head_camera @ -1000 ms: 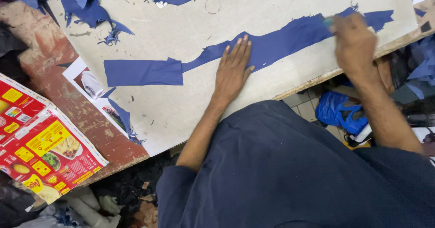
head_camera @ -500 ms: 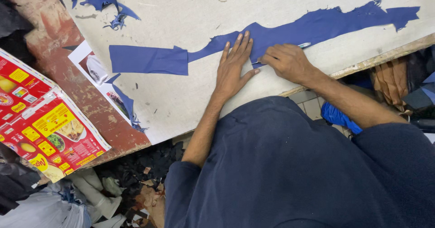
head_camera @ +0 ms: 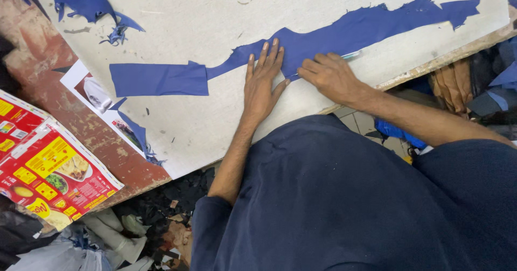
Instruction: The person measures and marks blue fabric on a worktable using a ruler and a light blue marker, then cuts along the marked lines with a utility knife. The person repeatedly positions the ruler, draws straight lines, and cuts the fabric into pattern pieces, moving scraps aside as they work.
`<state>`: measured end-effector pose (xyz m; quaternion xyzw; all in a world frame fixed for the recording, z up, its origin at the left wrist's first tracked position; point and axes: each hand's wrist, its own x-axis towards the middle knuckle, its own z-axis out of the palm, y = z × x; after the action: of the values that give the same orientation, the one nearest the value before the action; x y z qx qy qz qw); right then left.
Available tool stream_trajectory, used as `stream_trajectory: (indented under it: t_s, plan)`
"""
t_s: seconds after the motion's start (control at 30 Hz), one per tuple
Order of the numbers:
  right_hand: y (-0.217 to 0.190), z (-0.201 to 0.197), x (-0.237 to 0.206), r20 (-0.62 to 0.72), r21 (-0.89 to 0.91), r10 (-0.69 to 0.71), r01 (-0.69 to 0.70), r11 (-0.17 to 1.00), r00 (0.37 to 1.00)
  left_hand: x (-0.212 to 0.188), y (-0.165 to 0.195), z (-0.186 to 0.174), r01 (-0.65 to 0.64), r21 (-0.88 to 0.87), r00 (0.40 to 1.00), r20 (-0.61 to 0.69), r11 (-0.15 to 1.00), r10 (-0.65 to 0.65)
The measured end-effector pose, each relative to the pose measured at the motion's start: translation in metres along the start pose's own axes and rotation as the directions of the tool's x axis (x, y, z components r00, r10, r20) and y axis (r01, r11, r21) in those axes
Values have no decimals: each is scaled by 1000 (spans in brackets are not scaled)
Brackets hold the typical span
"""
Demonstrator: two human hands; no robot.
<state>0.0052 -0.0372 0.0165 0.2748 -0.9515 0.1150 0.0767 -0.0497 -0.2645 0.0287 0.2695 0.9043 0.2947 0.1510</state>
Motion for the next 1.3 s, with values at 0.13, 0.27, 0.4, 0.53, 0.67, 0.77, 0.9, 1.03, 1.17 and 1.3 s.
stream_trajectory:
  t_s: [0.13,0.27,0.4,0.53,0.67,0.77,0.9,1.03,1.17,1.3]
  plan:
    - [77,-15,-53,123,-115,-3,18,993,992,-1,1,-1,0,7,1000,7,1000,0]
    - [151,-78,-120,208,-259,190,-133,957,960,0,2,-1,-9,-5,1000,-2,1000,9]
    - [154,-135,-139,235,-476,338,-196,858,911,2,0,0,-7,-13,1000,-3,1000,7]
    - [92,-121,-90,228,-505,390,-234,831,892,2,-5,3,-12,-44,998,-63,999,9]
    - [-2,-58,-24,126,-295,157,-114,949,979,6,-15,5,-27,-91,980,-197,995,9]
    - [-31,-68,-12,264,-264,195,-124,957,945,15,-22,5,-3,-215,927,-368,977,-78]
    - [-11,-117,-15,357,-96,300,-284,954,885,28,-22,8,56,-148,795,-592,987,-134]
    - [22,-89,29,0,-43,264,-263,964,965,34,-18,9,98,-17,722,-687,995,-83]
    - [28,-29,64,-209,87,-39,58,995,977,38,-21,5,123,11,731,-677,992,-83]
    - [30,-5,76,-222,76,-102,122,990,970,40,-25,5,87,13,743,-667,996,-57]
